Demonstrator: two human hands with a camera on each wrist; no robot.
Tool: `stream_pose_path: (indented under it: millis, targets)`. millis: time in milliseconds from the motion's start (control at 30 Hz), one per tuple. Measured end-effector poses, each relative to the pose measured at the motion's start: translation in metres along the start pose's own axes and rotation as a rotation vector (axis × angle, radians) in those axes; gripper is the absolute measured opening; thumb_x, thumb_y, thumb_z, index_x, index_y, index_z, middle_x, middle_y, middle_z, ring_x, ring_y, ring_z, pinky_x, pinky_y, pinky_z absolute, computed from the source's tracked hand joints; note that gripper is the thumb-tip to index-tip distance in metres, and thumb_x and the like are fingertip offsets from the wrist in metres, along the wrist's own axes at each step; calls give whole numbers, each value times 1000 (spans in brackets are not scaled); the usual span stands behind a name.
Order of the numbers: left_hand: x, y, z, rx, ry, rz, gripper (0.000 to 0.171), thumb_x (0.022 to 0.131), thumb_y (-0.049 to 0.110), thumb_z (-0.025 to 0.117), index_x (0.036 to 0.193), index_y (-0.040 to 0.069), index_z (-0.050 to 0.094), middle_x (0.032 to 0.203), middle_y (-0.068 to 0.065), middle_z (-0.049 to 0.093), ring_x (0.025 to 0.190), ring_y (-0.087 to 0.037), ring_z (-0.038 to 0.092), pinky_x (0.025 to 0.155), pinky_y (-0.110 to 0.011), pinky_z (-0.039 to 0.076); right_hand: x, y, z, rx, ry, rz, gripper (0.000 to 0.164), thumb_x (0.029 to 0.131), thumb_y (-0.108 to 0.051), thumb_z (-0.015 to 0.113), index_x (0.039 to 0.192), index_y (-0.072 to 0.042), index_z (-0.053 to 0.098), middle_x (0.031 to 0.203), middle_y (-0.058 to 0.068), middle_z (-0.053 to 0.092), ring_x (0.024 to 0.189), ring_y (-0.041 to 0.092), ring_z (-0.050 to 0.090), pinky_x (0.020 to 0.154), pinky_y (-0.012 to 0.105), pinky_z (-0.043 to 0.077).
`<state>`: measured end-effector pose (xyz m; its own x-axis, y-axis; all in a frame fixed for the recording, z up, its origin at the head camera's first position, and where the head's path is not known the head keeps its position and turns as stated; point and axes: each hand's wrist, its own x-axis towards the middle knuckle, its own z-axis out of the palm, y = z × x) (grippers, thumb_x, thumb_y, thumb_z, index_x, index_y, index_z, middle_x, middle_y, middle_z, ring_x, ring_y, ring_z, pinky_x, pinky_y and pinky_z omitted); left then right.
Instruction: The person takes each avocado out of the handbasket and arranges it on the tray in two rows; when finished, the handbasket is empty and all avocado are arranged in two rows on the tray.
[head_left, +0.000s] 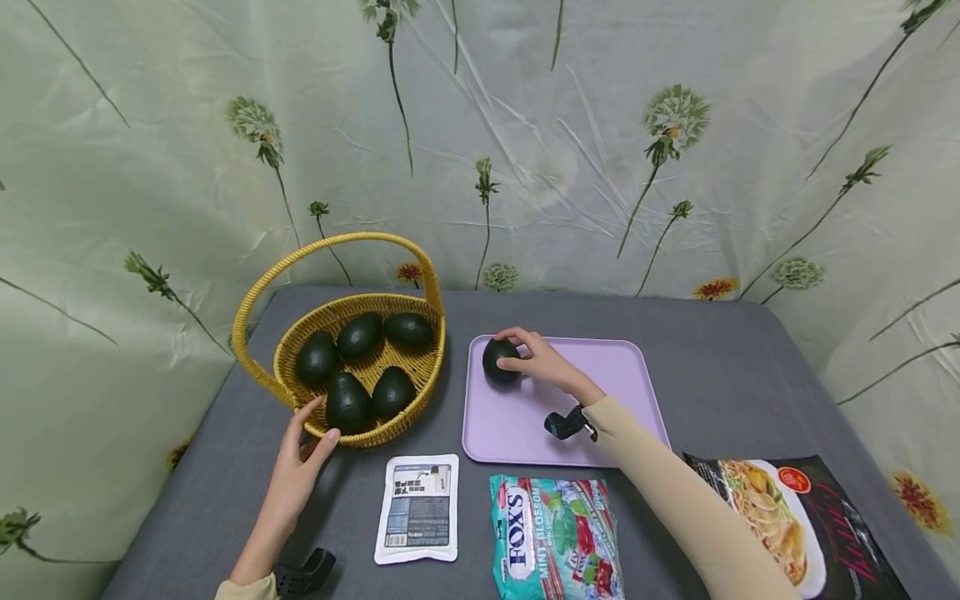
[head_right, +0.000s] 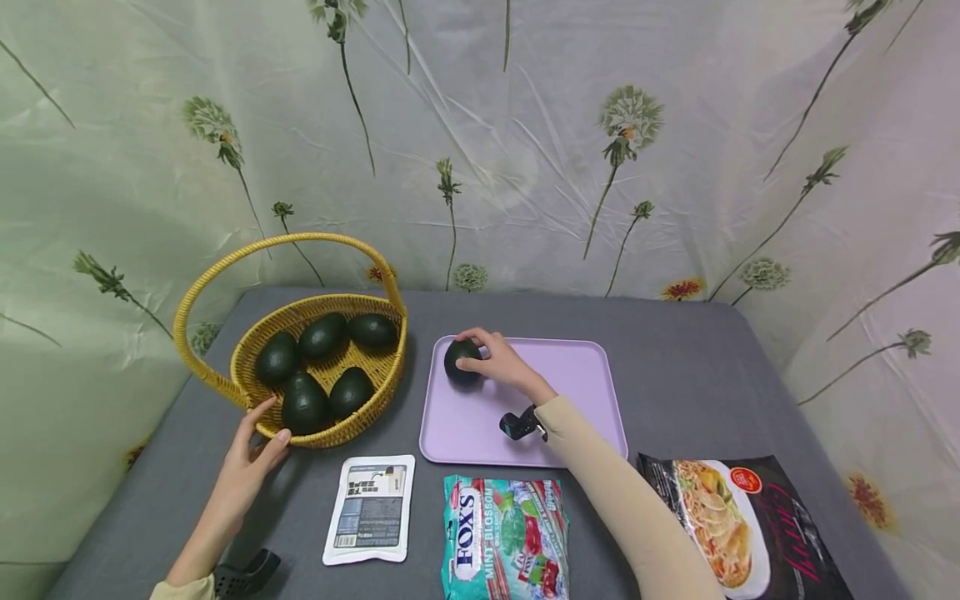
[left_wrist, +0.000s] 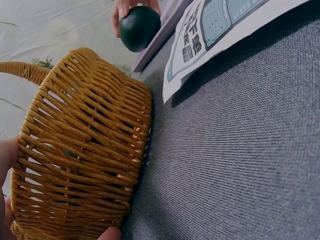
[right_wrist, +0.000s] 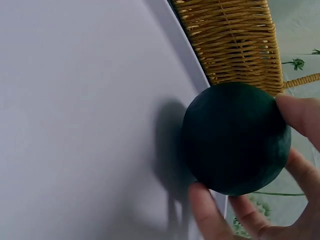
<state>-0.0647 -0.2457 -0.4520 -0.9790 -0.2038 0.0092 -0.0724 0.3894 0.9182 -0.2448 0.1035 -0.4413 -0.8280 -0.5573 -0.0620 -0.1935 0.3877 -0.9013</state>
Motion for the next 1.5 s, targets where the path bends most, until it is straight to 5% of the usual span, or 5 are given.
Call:
stream_pose_path:
  millis: [200,600,900,1167,1500]
  targets:
    - [0,-1,0,4,0,1,63,98,25,56,149,6,24,151,-23,17,139,-42,11,103,-65,20,-2,-3,1,-48,-9,-4,46,94,-21,62,136,-10,47,126,27,37,98,34,61,75,35,52]
    - [0,-1,1,5,4,-9,63,98,25,56,149,6,25,151,-23,17,138,-42,12,104,-65,20,-4,-7,1,-46,-19,-17,47,94,-21,61,137,-10,46,130,28,34,107,40,58,77,39,51]
    - [-1,-2,1,0,10,3,61,98,23,56,149,6,26,151,-23,18,137,-42,14,104,-64,21,-4,-11,-3,-61,0,-31,44,94,-18,61,135,-7,48,131,28,34,119,41,48,90,46,47]
    - [-1,-1,1,3,8,-6,63,98,24,56,149,6,25,151,-24,17,138,-43,13,104,-64,21,5,-28,-10,-73,49,-121,42,92,-14,64,130,-1,52,131,22,47,118,41,48,98,48,40]
    - [0,-1,1,7,8,-10,63,98,26,56,149,6,25,151,-23,18,138,-43,14,103,-65,21,27,-77,24,-87,-112,-264,39,94,-14,61,132,-5,53,131,22,46,116,36,50,96,41,44]
